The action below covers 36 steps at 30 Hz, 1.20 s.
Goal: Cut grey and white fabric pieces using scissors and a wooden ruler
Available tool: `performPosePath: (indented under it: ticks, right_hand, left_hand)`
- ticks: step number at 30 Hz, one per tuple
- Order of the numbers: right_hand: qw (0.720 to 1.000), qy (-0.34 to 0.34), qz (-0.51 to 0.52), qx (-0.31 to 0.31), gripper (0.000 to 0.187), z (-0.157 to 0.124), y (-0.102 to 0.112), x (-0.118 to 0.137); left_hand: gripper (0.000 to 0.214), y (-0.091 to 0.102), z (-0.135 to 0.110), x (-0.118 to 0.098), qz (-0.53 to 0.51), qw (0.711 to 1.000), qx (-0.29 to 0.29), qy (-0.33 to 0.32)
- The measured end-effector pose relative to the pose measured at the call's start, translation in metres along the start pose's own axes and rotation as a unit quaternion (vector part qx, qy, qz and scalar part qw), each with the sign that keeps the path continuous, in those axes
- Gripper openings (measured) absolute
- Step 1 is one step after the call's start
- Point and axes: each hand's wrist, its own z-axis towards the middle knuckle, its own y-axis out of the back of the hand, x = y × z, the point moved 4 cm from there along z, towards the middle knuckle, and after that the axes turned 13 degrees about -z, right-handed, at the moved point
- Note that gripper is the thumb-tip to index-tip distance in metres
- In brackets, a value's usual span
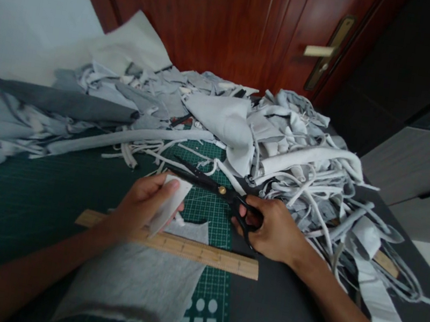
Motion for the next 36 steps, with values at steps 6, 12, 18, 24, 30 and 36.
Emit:
performPosePath:
  ticks: [6, 12, 18, 24, 30, 36]
  right_hand:
    - [0.999, -0.036, -0.028, -0.025, 0.03, 0.002, 0.0, 0.002]
    - [0.998, -0.057, -0.017, -0.017, 0.036, 0.0, -0.008, -0.01]
    - [0.996, -0.076, 0.018, -0.045, 0.038, -0.002, -0.009, -0.016]
    - [0.989, -0.111, 0.073, -0.065, 0.041, 0.0, -0.011, -0.018]
    - [0.991, -0.104, 0.041, -0.08, 0.035, 0.001, -0.011, -0.012]
    - [0.975, -0.159, 0.138, -0.076, 0.044, 0.002, -0.008, -0.016]
  left_hand:
    - [0.045, 0.003, 0.007, 0.006, -0.068, 0.997, -0.011, 0.024]
    - [0.044, 0.003, 0.012, 0.014, -0.115, 0.993, 0.028, 0.021]
    - [0.031, 0.004, 0.012, 0.01, -0.156, 0.988, 0.004, 0.0]
    - [0.022, 0.007, 0.016, 0.006, -0.343, 0.939, 0.0, 0.009]
    - [0.011, 0.014, 0.024, 0.001, -0.459, 0.888, 0.025, 0.015]
    - [0.02, 0.024, 0.026, -0.011, -0.487, 0.872, 0.014, 0.041]
